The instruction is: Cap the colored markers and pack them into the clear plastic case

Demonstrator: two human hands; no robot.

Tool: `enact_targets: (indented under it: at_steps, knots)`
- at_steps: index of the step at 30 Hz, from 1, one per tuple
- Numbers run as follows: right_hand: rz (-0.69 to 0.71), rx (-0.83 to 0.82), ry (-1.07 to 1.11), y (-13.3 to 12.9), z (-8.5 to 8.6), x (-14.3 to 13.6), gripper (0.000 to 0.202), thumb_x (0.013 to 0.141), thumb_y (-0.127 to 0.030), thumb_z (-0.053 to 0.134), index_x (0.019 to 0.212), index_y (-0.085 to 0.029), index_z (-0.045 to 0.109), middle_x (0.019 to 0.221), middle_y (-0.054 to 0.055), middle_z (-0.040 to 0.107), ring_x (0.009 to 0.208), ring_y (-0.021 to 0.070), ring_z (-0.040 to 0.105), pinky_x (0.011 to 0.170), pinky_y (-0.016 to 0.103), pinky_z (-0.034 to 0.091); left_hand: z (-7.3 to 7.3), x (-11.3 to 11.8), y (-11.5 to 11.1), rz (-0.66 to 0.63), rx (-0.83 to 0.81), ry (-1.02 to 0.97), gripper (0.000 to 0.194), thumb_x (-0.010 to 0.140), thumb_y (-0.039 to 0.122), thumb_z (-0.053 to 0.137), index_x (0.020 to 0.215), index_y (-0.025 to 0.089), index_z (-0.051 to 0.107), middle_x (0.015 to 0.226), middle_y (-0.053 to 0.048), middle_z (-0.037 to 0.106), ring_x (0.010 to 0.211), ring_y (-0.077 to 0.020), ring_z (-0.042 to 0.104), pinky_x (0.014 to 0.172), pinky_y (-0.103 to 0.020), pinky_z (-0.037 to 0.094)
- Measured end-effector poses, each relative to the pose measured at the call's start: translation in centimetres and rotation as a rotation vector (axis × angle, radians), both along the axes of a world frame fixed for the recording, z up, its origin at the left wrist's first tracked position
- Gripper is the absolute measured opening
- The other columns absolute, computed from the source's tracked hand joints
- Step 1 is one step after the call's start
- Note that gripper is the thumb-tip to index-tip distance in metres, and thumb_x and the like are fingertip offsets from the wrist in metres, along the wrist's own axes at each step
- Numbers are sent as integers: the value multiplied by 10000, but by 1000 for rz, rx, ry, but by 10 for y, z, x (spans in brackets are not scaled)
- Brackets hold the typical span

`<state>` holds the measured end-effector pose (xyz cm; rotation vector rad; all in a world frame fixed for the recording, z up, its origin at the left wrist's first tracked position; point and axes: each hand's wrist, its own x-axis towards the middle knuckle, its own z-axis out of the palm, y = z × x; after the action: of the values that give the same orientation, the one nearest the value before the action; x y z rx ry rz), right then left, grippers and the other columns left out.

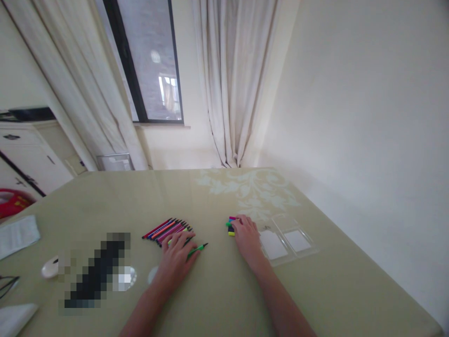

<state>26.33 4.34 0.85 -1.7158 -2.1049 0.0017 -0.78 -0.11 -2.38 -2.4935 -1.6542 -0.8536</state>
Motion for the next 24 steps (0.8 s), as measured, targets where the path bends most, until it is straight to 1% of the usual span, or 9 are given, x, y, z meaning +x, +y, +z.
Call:
enact_targets:
  at_steps: [3,6,10,12,14,17,20,22,24]
  knots:
    - [40,-9,-5,-1,0,-9,264,1009,-192,533,1128,-253,761,1290,106,677,1200,287,584,1004,415,434,2,2,0,-3,-7,7,86,931,341,688,970,305,755,1262,-53,715,1234,-311,570,1101,-529,305]
    - [49,-12,-31,1,-2,-19,272,1021,-211,525,1160,-251,754,1327,110,666,1231,291,572,1048,440,408,5,3,-1,-8,-19,6,80,931,350,688,947,305,753,1244,-44,720,1231,-309,573,1112,-533,293]
    - [79,-30,-82,4,-2,-31,221,999,-199,562,1100,-262,749,1348,85,664,1213,285,570,1025,427,410,8,2,0,-10,-10,-22,118,966,337,642,949,289,748,1216,-48,734,1223,-291,588,1121,-514,292]
    - [127,-40,-83,3,-1,-34,171,981,-192,592,1041,-255,739,1290,70,693,1195,285,569,1022,427,405,8,1,1,15,5,-56,152,990,353,607,987,278,739,1161,-56,754,1187,-284,613,1099,-498,322]
    - [183,-62,-58,0,0,-36,147,971,-180,605,985,-261,727,1157,44,739,1170,279,579,1037,442,385,6,0,3,31,11,-102,196,1010,386,573,1013,261,724,1078,-58,772,1097,-273,656,1038,-467,388]
    - [254,-88,15,-10,0,-33,169,975,-163,599,956,-280,718,1004,5,765,1130,253,613,1065,452,354,3,-3,4,15,-3,-199,257,1026,441,532,1028,247,701,999,-48,775,959,-249,697,908,-398,483]
    - [286,-90,124,-20,2,-28,164,976,-175,602,995,-284,723,1022,9,771,1093,231,646,1049,437,381,4,-3,3,-2,-46,-316,271,1025,467,524,1058,255,689,1021,-43,765,961,-233,708,866,-354,530]
    - [306,-85,272,-23,4,-25,161,973,-195,603,1039,-278,723,1064,26,765,1075,221,661,1008,409,435,6,-1,2,-22,-81,-383,271,1019,471,527,1065,261,693,1027,-46,757,977,-227,709,874,-344,545]
    - [340,-74,459,-24,6,-24,160,964,-216,609,1057,-272,727,1059,35,756,1028,208,674,940,367,494,8,0,1,-39,-113,-431,275,1009,475,538,1052,259,703,1010,-53,751,969,-230,708,872,-349,553]
